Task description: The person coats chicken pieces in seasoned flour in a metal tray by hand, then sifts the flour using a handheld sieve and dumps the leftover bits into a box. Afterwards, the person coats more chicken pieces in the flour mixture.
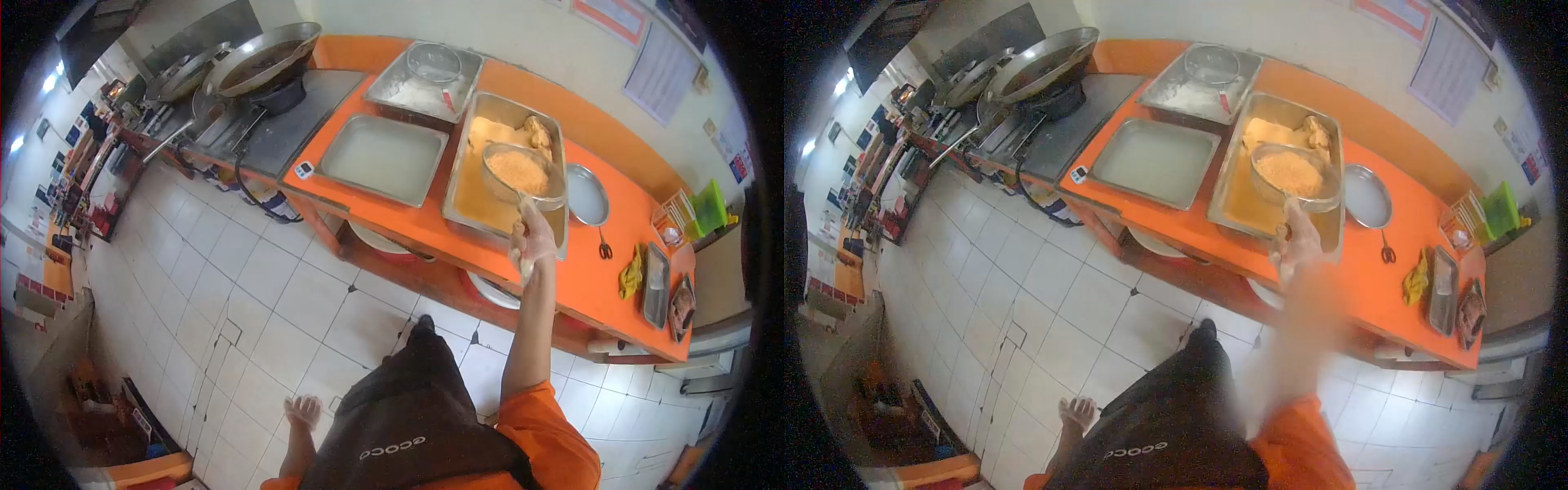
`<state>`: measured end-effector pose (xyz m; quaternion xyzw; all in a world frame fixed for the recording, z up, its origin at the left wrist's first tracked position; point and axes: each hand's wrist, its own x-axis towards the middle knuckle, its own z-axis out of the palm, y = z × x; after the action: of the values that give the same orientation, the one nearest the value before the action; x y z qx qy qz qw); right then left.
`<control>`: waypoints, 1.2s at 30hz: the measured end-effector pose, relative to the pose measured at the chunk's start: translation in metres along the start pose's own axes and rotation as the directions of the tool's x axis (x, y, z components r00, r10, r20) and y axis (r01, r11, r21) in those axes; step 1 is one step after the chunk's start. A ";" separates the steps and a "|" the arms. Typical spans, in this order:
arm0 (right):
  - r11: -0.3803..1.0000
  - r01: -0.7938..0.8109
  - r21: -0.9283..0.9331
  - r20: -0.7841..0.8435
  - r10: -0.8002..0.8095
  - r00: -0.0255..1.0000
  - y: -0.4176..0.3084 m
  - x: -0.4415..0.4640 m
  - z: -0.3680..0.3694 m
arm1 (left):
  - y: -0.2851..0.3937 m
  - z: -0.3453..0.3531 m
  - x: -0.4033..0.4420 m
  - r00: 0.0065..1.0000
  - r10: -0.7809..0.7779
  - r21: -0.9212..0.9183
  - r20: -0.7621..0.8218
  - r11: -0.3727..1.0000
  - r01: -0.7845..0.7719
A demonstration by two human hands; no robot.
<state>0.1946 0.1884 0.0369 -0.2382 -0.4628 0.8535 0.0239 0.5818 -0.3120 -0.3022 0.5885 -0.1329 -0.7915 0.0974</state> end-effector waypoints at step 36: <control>0.924 0.330 -0.195 0.082 -0.319 0.944 0.031 0.012 -0.043 | 0.006 0.015 -0.019 0.999 -0.036 0.167 -0.039 0.985 0.042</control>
<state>0.2076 0.2076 -0.0122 -0.1385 -0.5820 0.7909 0.1287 0.5725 -0.3103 -0.2790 0.6113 -0.1856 -0.7685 0.0343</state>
